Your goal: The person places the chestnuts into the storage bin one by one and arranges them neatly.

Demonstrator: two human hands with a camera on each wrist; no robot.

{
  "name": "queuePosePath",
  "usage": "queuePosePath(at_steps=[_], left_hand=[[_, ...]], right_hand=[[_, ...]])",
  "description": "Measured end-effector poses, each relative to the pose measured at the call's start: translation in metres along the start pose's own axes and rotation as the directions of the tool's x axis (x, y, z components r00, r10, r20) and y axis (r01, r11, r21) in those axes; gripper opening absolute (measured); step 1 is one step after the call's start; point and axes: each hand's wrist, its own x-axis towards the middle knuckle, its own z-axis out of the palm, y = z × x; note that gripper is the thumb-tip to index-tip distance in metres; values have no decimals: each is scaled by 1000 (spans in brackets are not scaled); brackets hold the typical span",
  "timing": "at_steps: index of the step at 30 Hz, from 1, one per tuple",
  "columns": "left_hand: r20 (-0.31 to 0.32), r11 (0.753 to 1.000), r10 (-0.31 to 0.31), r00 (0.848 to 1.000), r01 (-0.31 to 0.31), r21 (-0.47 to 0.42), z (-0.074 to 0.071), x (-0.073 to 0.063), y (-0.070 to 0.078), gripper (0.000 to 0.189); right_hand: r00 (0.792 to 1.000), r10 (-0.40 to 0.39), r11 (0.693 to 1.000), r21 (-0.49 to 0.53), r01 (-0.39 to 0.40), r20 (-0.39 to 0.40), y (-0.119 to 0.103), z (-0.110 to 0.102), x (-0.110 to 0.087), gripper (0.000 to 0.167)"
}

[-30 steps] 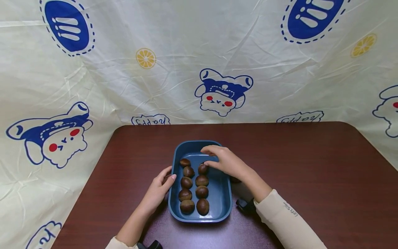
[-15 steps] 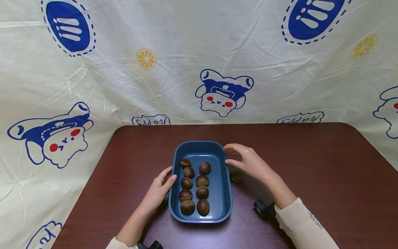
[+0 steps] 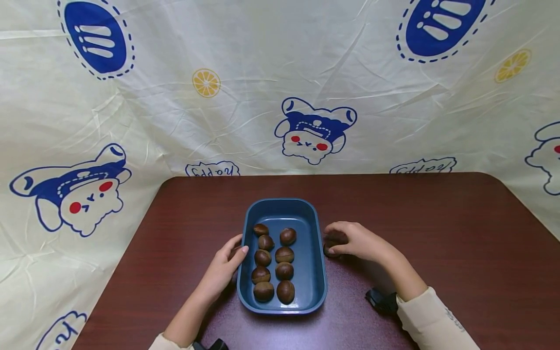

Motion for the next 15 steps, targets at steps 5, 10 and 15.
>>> queuePosePath(at_steps=[5, 10, 15], left_hand=[[3, 1000, 9, 1000, -9, 20, 0, 0, 0, 45], [5, 999, 7, 1000, -8, 38, -1, 1, 0, 46], [1, 999, -2, 1000, 2, 32, 0, 1, -1, 46]], right_hand=[[998, -4, 1000, -15, 5, 56, 4, 0, -1, 32], [998, -23, 999, -42, 25, 63, 5, 0, -2, 29], [998, -29, 997, -71, 32, 48, 6, -1, -2, 26]])
